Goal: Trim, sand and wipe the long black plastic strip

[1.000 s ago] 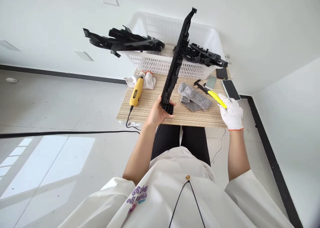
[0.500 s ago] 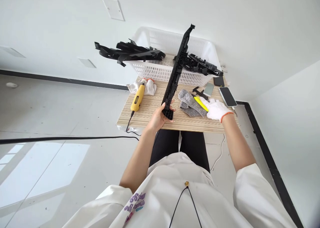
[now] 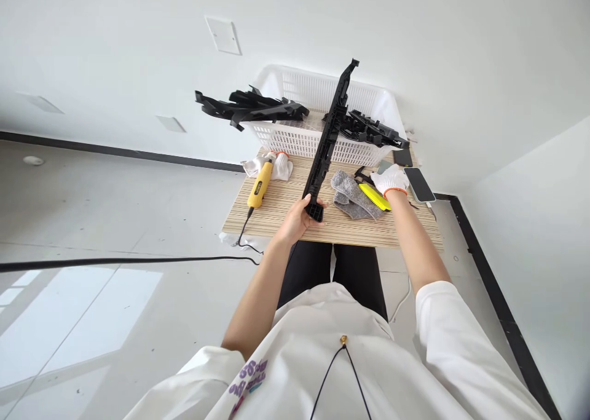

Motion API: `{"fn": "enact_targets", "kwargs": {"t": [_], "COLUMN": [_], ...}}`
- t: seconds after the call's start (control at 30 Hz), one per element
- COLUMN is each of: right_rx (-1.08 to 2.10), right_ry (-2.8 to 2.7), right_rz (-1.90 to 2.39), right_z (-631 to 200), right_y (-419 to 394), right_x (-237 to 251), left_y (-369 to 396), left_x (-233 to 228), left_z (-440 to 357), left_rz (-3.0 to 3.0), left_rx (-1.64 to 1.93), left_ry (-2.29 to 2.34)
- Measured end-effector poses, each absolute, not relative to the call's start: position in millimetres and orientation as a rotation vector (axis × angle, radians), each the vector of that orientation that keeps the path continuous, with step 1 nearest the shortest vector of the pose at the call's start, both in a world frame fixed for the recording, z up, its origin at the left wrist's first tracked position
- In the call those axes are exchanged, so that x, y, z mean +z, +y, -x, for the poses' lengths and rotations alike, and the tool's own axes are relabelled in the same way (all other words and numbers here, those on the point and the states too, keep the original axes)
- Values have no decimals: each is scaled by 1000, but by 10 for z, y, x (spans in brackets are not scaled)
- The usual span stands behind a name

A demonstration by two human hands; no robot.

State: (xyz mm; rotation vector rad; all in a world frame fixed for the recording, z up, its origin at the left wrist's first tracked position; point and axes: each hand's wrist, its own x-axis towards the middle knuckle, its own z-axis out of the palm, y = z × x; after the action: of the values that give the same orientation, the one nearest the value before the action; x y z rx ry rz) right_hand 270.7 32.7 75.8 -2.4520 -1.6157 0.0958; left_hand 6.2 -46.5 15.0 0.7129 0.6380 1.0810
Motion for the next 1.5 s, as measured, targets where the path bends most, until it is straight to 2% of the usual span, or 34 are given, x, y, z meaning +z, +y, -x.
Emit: {"fn": "enact_targets", "kwargs": {"t": [0.1, 0.23, 0.3, 0.43, 0.57, 0.8, 1.03, 1.27, 1.5], "right_rx": [31, 2, 165, 686, 1002, 1334, 1499, 1586, 1461], "right_ry": [-1258, -1098, -981, -611, -422, -630, -666, -631, -655], "right_rz": [2557, 2204, 1926, 1418, 1136, 1117, 964, 876, 947], "right_z": [-2816, -3025, -3056, -2890, -2524, -1918, -1830, -1765, -1510], "right_y": [227, -77, -273, -612, -775, -730, -751, -699, -555], "right_x": [820, 849, 783, 574, 471, 365, 251, 150, 127], "left_y": [-469, -492, -505, -522, -532, -548, -532, -532, -507], "left_x": [128, 124, 127, 133, 140, 137, 68, 87, 27], "left_z": [-69, -73, -75, -84, -90, -82, -67, -57, -41], "left_rz": [-733, -783, -818, -875, -911, -955, -988, -1060, -1120], "left_rx": [1120, 1128, 1127, 1131, 1124, 1119, 1115, 1105, 1165], "left_ry": [643, 624, 613, 629, 657, 666, 653, 711, 698]}}
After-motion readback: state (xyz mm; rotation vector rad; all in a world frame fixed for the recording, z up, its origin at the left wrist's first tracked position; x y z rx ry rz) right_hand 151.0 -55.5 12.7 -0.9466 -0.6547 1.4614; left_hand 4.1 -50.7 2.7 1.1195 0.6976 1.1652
